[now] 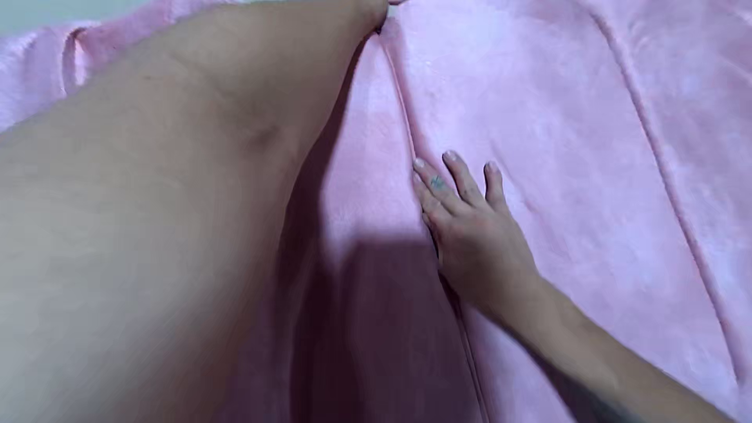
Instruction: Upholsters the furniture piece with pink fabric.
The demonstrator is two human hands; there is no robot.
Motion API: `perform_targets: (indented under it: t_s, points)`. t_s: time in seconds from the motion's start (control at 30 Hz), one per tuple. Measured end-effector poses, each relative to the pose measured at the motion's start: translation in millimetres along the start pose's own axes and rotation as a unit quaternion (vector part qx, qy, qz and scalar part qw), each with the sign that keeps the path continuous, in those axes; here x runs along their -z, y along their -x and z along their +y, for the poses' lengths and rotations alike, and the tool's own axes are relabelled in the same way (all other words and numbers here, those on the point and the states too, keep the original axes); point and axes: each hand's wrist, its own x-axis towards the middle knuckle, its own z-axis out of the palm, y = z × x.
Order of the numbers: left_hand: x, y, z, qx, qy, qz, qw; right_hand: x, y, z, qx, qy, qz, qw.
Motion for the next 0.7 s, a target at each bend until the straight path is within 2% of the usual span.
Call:
perform_targets:
  t_s: [0.07,0.13,0.2,0.3,0.43,0.5,0.57,0.7]
  points:
    - [5,-19,-10,-0.040,-0.067,0.015,0.997,3,-52,15,0.009,0.033,-0.024,0.999]
    - [5,-30,-13,-0.037,-0.072,0.057,0.995,3,-98,25,-0.003,0.052,-0.039,0.998]
    - [5,-19,-3,-0.007,-0.062,0.062,0.996,9,-122,30,-0.008,0.052,-0.039,0.998]
    - [3,-10,-1,0.025,-0.031,0.082,0.996,12,-87,22,0.004,0.030,0.014,0.999]
    - [9,-10,-1,0.089,-0.023,0.058,0.994,-10,26,-19,-0.020,0.040,0.051,0.998]
    - [10,-5,-3,0.114,-0.012,0.053,0.992,-12,34,-18,-0.013,0.048,0.055,0.997]
    - [11,-5,0,0.134,0.006,0.064,0.989,-6,-15,1,0.003,0.036,0.034,0.999]
    - [8,-9,-6,0.170,0.034,0.086,0.981,16,-166,45,0.052,0.039,-0.070,0.995]
